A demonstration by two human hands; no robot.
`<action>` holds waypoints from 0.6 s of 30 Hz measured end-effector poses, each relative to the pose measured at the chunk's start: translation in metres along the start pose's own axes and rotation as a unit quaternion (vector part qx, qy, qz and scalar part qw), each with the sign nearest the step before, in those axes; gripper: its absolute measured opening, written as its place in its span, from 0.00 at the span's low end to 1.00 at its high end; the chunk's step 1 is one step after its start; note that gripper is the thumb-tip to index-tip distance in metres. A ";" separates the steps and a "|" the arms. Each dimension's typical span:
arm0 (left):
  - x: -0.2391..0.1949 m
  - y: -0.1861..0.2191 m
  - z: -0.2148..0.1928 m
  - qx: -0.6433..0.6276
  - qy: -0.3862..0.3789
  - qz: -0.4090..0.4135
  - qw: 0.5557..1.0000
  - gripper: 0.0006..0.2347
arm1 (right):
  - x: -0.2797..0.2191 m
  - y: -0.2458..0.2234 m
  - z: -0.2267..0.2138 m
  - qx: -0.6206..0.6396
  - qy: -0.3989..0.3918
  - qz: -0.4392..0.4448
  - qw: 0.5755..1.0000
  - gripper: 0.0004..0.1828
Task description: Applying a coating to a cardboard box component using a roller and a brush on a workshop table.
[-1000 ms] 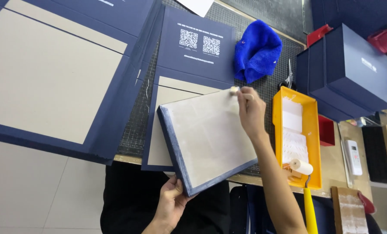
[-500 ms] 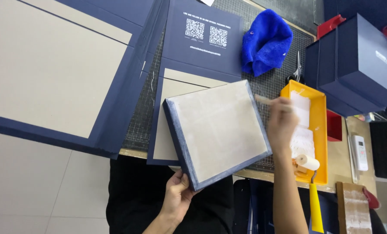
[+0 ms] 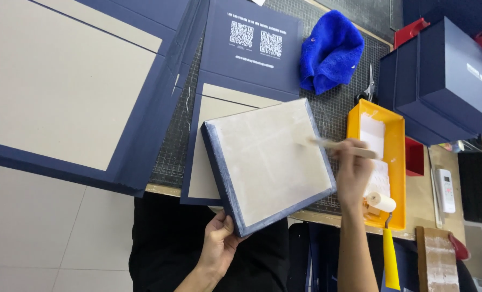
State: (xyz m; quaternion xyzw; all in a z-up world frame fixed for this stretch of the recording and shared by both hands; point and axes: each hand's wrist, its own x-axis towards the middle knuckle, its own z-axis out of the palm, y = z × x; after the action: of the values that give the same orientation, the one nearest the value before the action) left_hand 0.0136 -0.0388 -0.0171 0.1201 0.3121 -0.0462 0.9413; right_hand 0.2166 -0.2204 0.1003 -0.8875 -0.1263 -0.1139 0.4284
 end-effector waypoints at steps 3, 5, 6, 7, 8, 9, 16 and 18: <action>0.001 -0.001 0.000 -0.002 -0.007 0.003 1.000 0.16 | -0.006 0.033 -0.001 -0.029 0.008 -0.105 0.994 0.03; 0.000 -0.001 0.001 -0.003 -0.010 0.000 1.000 0.15 | -0.015 0.040 -0.002 -0.079 -0.032 -0.167 0.982 0.05; -0.001 0.000 0.001 0.003 -0.009 0.001 1.000 0.15 | -0.020 0.031 -0.002 -0.068 -0.030 -0.100 0.992 0.03; -0.001 0.001 0.002 0.008 -0.008 0.002 1.000 0.16 | -0.024 0.021 -0.003 -0.057 -0.028 -0.033 0.997 0.09; -0.001 0.001 0.002 0.009 -0.007 0.001 1.000 0.16 | -0.024 0.021 -0.008 -0.058 -0.028 -0.031 0.997 0.09; -0.001 0.001 0.002 0.005 -0.006 0.001 1.000 0.16 | -0.023 0.021 -0.013 -0.078 0.015 -0.059 0.995 0.08; -0.001 -0.001 0.003 -0.001 -0.004 0.003 1.000 0.18 | -0.047 0.023 -0.018 -0.031 -0.013 -0.004 0.999 0.10; 0.000 -0.002 0.001 0.002 -0.010 0.006 1.000 0.17 | -0.044 0.020 -0.025 -0.039 0.034 -0.018 0.998 0.08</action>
State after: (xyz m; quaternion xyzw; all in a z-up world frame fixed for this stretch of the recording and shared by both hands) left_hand 0.0137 -0.0407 -0.0166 0.1231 0.3024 -0.0425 0.9442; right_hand 0.1788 -0.2573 0.0870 -0.8966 -0.1232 -0.1570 0.3953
